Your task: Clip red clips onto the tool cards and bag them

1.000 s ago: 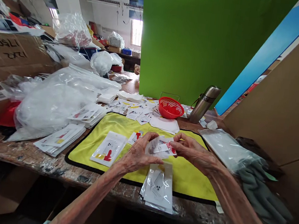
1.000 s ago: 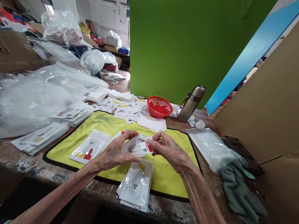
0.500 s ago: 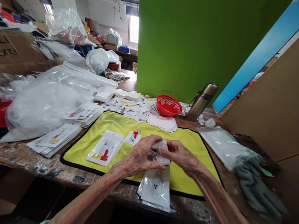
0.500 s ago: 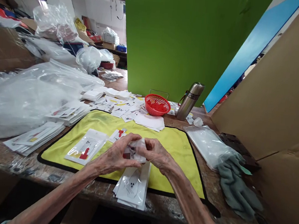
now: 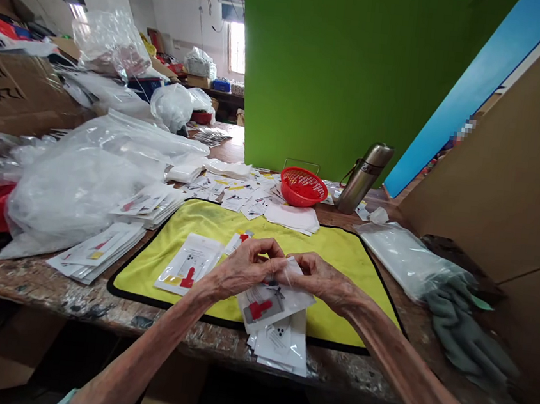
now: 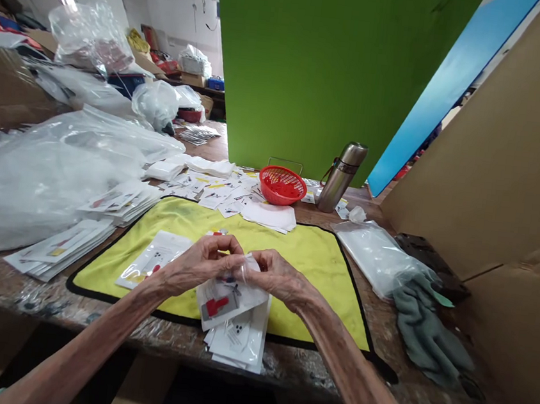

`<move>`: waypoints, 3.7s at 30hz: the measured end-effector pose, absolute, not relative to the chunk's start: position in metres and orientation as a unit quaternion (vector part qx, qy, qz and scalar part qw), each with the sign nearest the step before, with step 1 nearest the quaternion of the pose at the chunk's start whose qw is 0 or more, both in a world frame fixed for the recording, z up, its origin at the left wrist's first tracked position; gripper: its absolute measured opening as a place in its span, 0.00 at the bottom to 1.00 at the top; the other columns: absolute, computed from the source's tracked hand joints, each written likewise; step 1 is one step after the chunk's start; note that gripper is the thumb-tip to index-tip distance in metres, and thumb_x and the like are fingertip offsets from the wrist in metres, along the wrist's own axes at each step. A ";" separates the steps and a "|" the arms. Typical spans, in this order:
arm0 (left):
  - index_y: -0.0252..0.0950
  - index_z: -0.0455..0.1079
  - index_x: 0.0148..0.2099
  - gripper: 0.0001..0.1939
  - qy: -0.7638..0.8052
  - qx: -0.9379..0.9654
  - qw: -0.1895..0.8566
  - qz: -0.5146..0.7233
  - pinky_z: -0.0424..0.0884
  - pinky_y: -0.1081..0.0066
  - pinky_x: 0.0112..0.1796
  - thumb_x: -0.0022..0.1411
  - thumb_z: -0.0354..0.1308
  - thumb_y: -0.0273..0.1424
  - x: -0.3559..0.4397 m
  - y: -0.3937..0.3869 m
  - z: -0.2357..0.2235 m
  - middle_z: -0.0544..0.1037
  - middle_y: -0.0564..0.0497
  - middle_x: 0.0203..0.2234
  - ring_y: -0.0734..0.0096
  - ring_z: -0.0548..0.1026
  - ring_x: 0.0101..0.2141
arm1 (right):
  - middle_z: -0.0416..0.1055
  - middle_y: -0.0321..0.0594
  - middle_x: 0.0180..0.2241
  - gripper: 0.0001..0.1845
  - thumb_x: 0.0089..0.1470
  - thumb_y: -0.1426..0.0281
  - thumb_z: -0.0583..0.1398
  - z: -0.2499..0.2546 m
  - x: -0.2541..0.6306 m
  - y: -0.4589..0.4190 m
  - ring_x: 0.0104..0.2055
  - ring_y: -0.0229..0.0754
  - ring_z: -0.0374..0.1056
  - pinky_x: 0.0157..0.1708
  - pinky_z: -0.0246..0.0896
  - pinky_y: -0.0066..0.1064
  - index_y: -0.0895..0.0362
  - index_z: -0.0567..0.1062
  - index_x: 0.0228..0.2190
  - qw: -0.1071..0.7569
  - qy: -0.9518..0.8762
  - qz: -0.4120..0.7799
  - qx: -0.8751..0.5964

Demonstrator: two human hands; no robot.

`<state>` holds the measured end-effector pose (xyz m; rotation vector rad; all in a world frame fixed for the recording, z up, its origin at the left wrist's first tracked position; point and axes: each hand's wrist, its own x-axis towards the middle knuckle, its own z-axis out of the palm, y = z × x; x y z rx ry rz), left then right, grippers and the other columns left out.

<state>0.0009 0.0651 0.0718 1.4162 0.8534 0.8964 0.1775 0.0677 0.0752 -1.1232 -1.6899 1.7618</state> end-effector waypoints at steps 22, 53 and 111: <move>0.34 0.62 0.24 0.20 0.383 0.404 0.693 0.458 0.58 0.78 0.22 0.42 0.68 0.40 0.012 0.045 0.060 0.68 0.58 0.17 0.82 0.62 0.19 | 0.61 0.32 0.24 0.20 0.49 0.53 0.61 0.073 0.195 0.046 0.26 0.34 0.55 0.27 0.52 0.26 0.57 0.67 0.25 0.296 -0.615 0.599 -0.419; 0.37 0.66 0.42 0.09 0.587 0.789 0.059 0.172 0.59 0.59 0.48 0.63 0.46 0.27 0.074 0.187 0.045 0.74 0.45 0.40 0.58 0.69 0.46 | 0.69 0.39 0.28 0.19 0.47 0.54 0.56 0.033 0.237 0.101 0.29 0.40 0.66 0.28 0.60 0.31 0.57 0.70 0.33 0.410 -0.584 0.332 -0.617; 0.36 0.71 0.41 0.13 0.597 0.765 0.170 0.173 0.66 0.64 0.40 0.61 0.48 0.35 0.070 0.074 0.061 0.77 0.44 0.35 0.59 0.73 0.41 | 0.61 0.38 0.22 0.09 0.49 0.76 0.48 0.022 0.193 0.067 0.25 0.42 0.60 0.25 0.52 0.31 0.51 0.56 0.23 0.350 -0.789 -0.034 -0.504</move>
